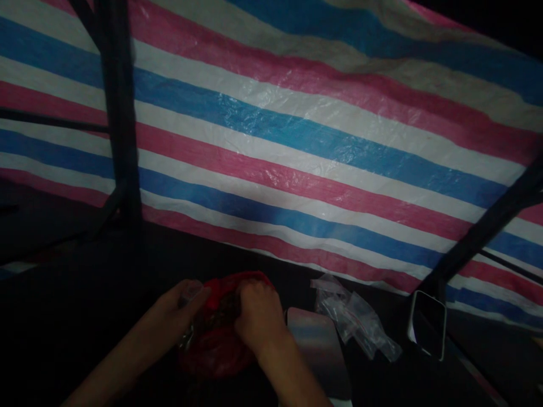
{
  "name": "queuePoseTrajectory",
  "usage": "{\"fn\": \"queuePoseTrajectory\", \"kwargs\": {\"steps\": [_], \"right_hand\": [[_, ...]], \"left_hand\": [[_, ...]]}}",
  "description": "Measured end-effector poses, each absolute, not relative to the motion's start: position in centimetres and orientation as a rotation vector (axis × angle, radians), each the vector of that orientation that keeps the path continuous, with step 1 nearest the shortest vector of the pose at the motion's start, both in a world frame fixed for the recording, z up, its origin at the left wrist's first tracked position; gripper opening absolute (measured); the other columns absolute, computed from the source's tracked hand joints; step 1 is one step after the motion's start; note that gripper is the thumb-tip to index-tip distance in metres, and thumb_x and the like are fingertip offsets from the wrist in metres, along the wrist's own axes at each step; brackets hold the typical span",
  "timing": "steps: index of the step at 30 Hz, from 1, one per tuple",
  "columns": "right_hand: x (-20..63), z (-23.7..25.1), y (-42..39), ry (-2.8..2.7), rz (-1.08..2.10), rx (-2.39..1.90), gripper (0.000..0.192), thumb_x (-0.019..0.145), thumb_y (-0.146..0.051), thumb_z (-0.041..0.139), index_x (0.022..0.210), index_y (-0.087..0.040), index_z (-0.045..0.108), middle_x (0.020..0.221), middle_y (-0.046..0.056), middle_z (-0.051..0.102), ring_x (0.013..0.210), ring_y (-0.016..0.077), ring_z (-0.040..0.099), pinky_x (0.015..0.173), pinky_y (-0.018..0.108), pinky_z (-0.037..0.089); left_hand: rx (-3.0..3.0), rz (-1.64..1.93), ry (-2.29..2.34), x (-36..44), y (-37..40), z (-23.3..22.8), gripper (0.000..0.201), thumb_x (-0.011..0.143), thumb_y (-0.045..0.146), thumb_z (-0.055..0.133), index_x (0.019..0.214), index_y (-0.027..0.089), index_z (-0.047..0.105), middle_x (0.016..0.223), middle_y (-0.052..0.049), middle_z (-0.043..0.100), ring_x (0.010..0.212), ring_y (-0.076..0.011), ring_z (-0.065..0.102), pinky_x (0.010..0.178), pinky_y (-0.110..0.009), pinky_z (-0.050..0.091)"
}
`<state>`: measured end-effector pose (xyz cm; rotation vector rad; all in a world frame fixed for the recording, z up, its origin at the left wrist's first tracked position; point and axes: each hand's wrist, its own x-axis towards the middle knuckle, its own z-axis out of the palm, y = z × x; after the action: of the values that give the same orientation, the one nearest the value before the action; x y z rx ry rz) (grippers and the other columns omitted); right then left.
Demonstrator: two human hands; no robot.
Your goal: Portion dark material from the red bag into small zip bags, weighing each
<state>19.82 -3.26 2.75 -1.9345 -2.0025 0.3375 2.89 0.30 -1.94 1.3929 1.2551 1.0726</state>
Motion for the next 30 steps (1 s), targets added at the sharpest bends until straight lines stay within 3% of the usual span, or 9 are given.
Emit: {"fn": "queuePoseTrajectory", "kwargs": {"steps": [4, 8, 13, 20, 26, 30], "right_hand": [[19.5, 1.9, -1.8, -1.948, 0.524, -1.792, 0.044, 0.064, 0.009, 0.058, 0.090, -0.020, 0.078, 0.095, 0.005, 0.084, 0.096, 0.0231, 0.079, 0.082, 0.028, 0.054], [20.8, 0.4, -1.4, -1.761, 0.674, -1.657, 0.040, 0.065, 0.005, 0.061, 0.092, -0.019, 0.076, 0.098, 0.003, 0.084, 0.093, 0.0192, 0.080, 0.081, 0.026, 0.058], [22.7, 1.0, -2.6, -1.587, 0.761, -1.523, 0.031, 0.069, -0.004, 0.063, 0.095, -0.019, 0.071, 0.100, 0.006, 0.083, 0.098, 0.0219, 0.079, 0.088, 0.034, 0.061], [21.8, 6.1, -5.3, -1.494, 0.912, -1.231, 0.031, 0.077, -0.011, 0.067, 0.106, -0.022, 0.073, 0.107, 0.004, 0.082, 0.102, 0.0217, 0.078, 0.092, 0.035, 0.060], [20.7, 7.9, -6.6, -1.916, 0.337, -1.330, 0.050, 0.079, 0.007, 0.051, 0.106, -0.026, 0.078, 0.113, 0.002, 0.078, 0.108, 0.0187, 0.073, 0.098, 0.031, 0.055], [21.2, 8.3, -6.7, -1.987, 0.259, -1.357, 0.057, 0.080, 0.010, 0.049, 0.114, -0.026, 0.078, 0.118, 0.002, 0.077, 0.110, 0.0184, 0.072, 0.099, 0.030, 0.054]], "left_hand": [[1.300, 1.126, 1.191, 3.6, 0.7, -2.0, 0.046, 0.079, 0.068, 0.059, 0.081, 0.022, 0.062, 0.065, 0.003, 0.065, 0.060, -0.0196, 0.065, 0.056, -0.030, 0.050], [1.250, 1.234, 1.234, 3.4, 1.2, -2.1, 0.046, 0.082, 0.069, 0.055, 0.082, 0.024, 0.057, 0.064, 0.005, 0.059, 0.058, -0.0183, 0.061, 0.055, -0.029, 0.048], [1.396, 1.304, 1.221, 2.9, 0.6, -1.0, 0.032, 0.083, 0.057, 0.065, 0.087, 0.025, 0.062, 0.076, 0.000, 0.066, 0.073, -0.0225, 0.065, 0.066, -0.033, 0.051], [1.710, 1.234, 1.140, 4.9, -0.8, -0.6, 0.022, 0.092, 0.046, 0.059, 0.095, 0.026, 0.069, 0.095, -0.007, 0.072, 0.093, -0.0301, 0.067, 0.084, -0.044, 0.049], [1.859, 1.183, 1.115, 6.7, -0.8, -0.9, 0.024, 0.096, 0.044, 0.057, 0.108, 0.027, 0.069, 0.109, -0.008, 0.075, 0.108, -0.0336, 0.066, 0.097, -0.050, 0.043], [1.844, 1.175, 1.101, 7.4, -0.7, -0.8, 0.024, 0.094, 0.045, 0.060, 0.108, 0.027, 0.067, 0.109, -0.008, 0.075, 0.108, -0.0340, 0.067, 0.095, -0.050, 0.044]]}}
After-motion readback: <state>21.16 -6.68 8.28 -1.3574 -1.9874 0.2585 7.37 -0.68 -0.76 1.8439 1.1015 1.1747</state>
